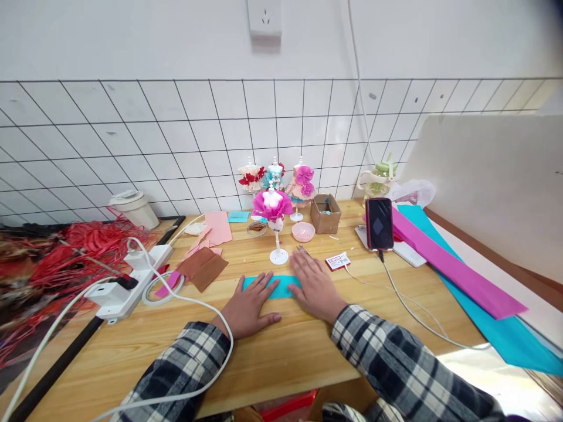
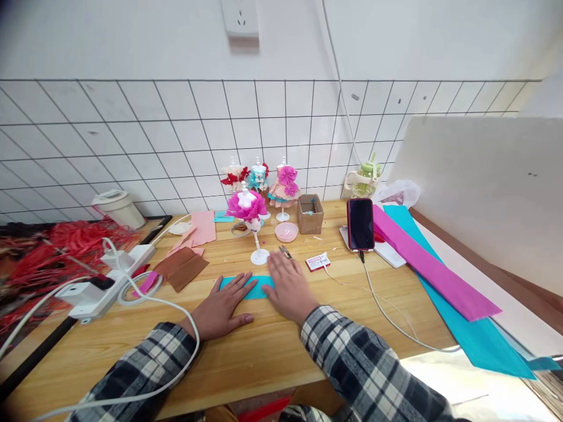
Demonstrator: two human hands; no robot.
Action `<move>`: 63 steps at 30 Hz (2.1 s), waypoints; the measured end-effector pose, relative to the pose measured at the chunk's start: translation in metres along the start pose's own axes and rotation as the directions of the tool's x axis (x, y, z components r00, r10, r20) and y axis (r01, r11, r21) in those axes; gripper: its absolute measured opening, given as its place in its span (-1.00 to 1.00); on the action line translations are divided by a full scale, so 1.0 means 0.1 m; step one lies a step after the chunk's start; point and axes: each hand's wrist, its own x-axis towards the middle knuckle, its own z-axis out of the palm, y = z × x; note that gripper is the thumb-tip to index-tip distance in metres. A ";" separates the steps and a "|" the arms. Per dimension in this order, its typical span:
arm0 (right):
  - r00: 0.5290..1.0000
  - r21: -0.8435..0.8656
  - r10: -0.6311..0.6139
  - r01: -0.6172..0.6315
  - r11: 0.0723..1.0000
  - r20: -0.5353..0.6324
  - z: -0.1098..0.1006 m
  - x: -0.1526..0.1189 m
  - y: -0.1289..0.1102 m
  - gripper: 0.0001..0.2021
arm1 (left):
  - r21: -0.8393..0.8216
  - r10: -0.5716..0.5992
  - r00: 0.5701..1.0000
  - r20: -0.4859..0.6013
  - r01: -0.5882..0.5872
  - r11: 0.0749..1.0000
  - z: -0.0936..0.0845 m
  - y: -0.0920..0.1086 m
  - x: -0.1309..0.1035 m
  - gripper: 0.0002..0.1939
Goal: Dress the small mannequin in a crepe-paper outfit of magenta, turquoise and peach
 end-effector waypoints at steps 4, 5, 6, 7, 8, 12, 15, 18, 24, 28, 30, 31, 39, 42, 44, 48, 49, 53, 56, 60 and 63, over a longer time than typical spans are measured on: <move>0.976 0.125 -0.173 0.156 0.980 0.133 0.10 0.01 -0.15 -0.38 | -0.009 -0.008 1.000 0.013 0.008 1.000 -0.01 0.02 0.00 -0.21; 0.973 0.145 -0.169 0.146 0.979 0.159 0.13 0.00 -0.16 -0.38 | -0.009 -0.009 1.000 0.015 0.010 1.000 -0.02 0.02 0.00 -0.21; 0.972 0.158 -0.160 0.132 0.979 0.175 0.15 -0.01 -0.17 -0.39 | -0.006 -0.012 1.000 0.014 0.012 1.000 -0.02 0.03 -0.01 -0.22; 0.971 0.167 -0.152 0.121 0.979 0.182 0.16 -0.02 -0.17 -0.39 | -0.003 -0.018 1.000 0.013 0.018 1.000 -0.02 0.03 -0.01 -0.22; 0.972 0.172 -0.148 0.116 0.978 0.185 0.17 -0.03 -0.16 -0.39 | 0.001 -0.029 1.000 0.009 0.029 1.000 -0.02 0.03 -0.02 -0.22; 0.968 0.176 -0.149 0.114 0.978 0.201 0.14 -0.03 -0.14 -0.41 | 0.019 -0.093 0.995 -0.029 0.094 0.995 0.04 -0.07 -0.11 -0.21; 0.967 0.171 -0.150 0.116 0.978 0.205 0.13 -0.02 -0.13 -0.41 | 0.042 -0.145 0.986 -0.086 0.149 0.988 0.11 -0.20 -0.21 -0.24; 0.967 0.178 -0.149 0.112 0.978 0.209 0.14 -0.02 -0.13 -0.40 | 0.053 -0.200 0.971 -0.133 0.208 0.977 0.13 -0.31 -0.33 -0.32; 0.966 0.191 -0.147 0.106 0.976 0.213 0.15 -0.04 -0.13 -0.39 | 0.032 -0.319 0.910 -0.266 0.339 0.940 0.02 -0.56 -0.42 -0.47; 0.965 0.183 -0.155 0.117 0.976 0.211 0.14 -0.02 -0.13 -0.38 | -0.148 -0.333 0.840 -0.429 0.298 0.943 -0.09 -0.75 -0.23 -0.53; 0.968 0.172 -0.152 0.118 0.978 0.200 0.13 -0.02 -0.13 -0.40 | -0.235 -0.323 0.854 -0.409 0.244 0.941 -0.14 -0.76 -0.06 -0.55; 0.970 0.166 -0.150 0.119 0.979 0.193 0.12 -0.02 -0.13 -0.41 | -0.251 -0.286 0.885 -0.367 0.202 0.947 -0.17 -0.75 0.02 -0.58; 0.978 0.143 -0.102 0.076 0.987 0.180 0.03 0.02 -0.13 -0.50 | -0.206 -0.184 0.959 -0.214 0.140 0.969 -0.12 -0.58 0.26 -0.77; 0.988 0.125 -0.032 0.013 0.992 0.153 -0.01 0.20 -0.19 -0.55 | -0.245 -0.120 0.956 -0.268 0.053 0.968 -0.10 -0.56 0.21 -0.79; 0.994 0.164 -0.041 0.024 0.986 0.098 -0.01 0.37 -0.23 -0.56 | -0.247 -0.102 0.940 -0.326 0.019 0.969 -0.13 -0.54 0.17 -0.80; 0.990 0.347 -0.116 0.079 0.935 0.085 0.07 0.64 -0.27 -0.57 | -0.165 -0.072 0.911 -0.405 0.005 0.986 -0.24 -0.46 0.09 -0.79; 0.988 0.389 -0.115 0.066 0.919 0.104 0.11 0.66 -0.28 -0.63 | -0.149 -0.064 0.909 -0.412 0.002 0.989 -0.26 -0.44 0.06 -0.79; 0.991 0.541 -0.026 -0.049 0.840 0.130 0.17 0.57 -0.26 -0.83 | -0.195 -0.083 0.907 -0.412 0.001 0.981 -0.24 -0.31 -0.01 -0.76; 0.993 0.610 0.062 -0.111 0.785 0.100 0.04 0.39 -0.20 -0.88 | -0.435 -0.242 0.849 -0.471 0.015 0.900 -0.21 -0.26 0.09 -0.75; 0.989 0.693 0.142 -0.137 0.707 0.051 -0.34 0.16 -0.11 -0.88 | -0.830 -0.479 0.814 -0.328 -0.007 0.558 -0.36 -0.33 0.52 -0.35; 0.999 0.715 0.037 -0.054 0.697 0.039 -0.66 0.08 -0.06 -0.84 | -0.923 -0.457 0.847 -0.271 -0.095 0.373 -0.59 -0.40 0.93 -0.21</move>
